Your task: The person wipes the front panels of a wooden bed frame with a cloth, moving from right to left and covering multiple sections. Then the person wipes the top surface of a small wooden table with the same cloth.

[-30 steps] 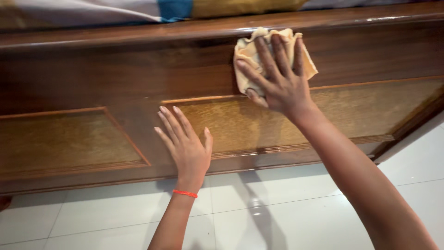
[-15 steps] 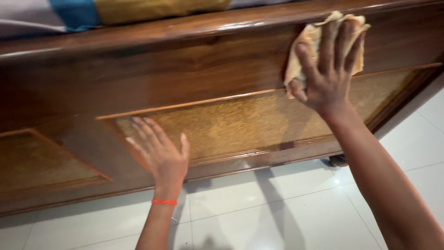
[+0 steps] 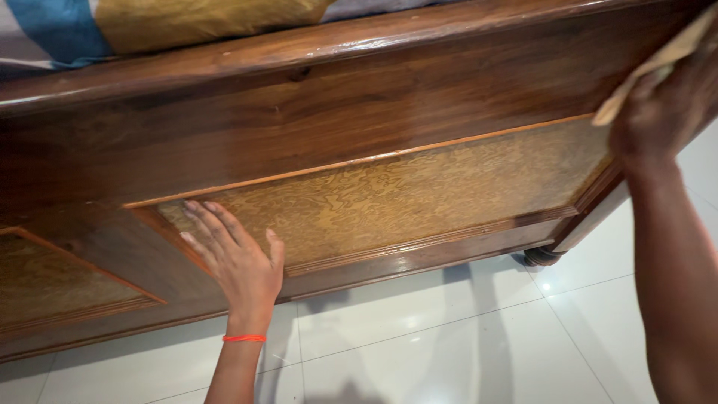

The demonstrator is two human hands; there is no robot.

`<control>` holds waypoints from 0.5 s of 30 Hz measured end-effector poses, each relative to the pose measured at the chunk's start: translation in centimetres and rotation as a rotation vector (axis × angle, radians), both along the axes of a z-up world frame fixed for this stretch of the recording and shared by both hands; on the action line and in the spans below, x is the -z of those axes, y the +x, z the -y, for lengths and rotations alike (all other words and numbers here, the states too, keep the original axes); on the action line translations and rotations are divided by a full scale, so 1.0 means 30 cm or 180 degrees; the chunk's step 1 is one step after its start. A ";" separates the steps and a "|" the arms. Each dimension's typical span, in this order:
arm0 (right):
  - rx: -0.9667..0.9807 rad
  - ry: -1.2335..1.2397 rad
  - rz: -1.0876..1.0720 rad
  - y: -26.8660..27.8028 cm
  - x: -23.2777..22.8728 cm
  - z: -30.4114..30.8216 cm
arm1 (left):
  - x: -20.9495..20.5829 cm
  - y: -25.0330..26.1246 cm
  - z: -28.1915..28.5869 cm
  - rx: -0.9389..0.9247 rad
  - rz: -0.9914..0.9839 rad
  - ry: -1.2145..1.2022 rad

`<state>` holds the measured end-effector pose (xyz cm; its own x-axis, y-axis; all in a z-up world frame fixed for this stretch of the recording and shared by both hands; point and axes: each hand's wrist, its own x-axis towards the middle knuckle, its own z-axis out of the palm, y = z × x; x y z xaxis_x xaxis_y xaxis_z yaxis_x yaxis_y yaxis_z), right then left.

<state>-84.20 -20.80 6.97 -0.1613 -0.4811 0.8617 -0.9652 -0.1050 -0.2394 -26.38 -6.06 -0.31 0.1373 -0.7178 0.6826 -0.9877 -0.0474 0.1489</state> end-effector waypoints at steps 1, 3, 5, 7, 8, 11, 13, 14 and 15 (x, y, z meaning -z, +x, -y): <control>-0.0144 -0.0022 0.0033 -0.007 0.000 -0.011 | 0.001 0.003 0.001 0.0016 0.0016 -0.0011; -0.0433 -0.0072 0.0098 -0.006 0.005 -0.013 | 0.001 0.010 0.000 0.0046 0.0045 -0.0036; -0.0120 0.0135 0.0198 0.019 0.015 0.007 | -0.002 0.020 -0.003 0.0128 0.0054 -0.0078; 0.0040 0.0121 0.0202 0.073 0.031 0.034 | -0.002 0.029 -0.011 0.0180 0.0064 -0.0091; 0.0037 0.0000 0.0164 0.116 0.043 0.048 | -0.001 0.034 -0.016 0.0193 0.0074 -0.0083; 0.0022 -0.0127 0.0124 0.293 0.073 0.053 | -0.011 0.050 -0.026 0.0239 0.0047 -0.0052; -0.0032 -0.0247 0.0085 0.451 0.076 0.053 | -0.020 0.054 -0.037 0.0280 0.0028 -0.0074; -0.0080 -0.0367 0.0052 0.534 0.066 0.057 | -0.026 0.053 -0.043 0.0308 0.0031 -0.0109; -0.0119 -0.0483 0.0011 0.614 0.056 0.054 | -0.033 0.047 -0.050 0.0333 0.0030 -0.0143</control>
<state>-65.77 -22.43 5.28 -0.1488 -0.3511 0.9245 -0.9592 -0.1762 -0.2213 -24.96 -4.57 0.67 0.0567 -0.6964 0.7154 -0.9883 0.0625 0.1391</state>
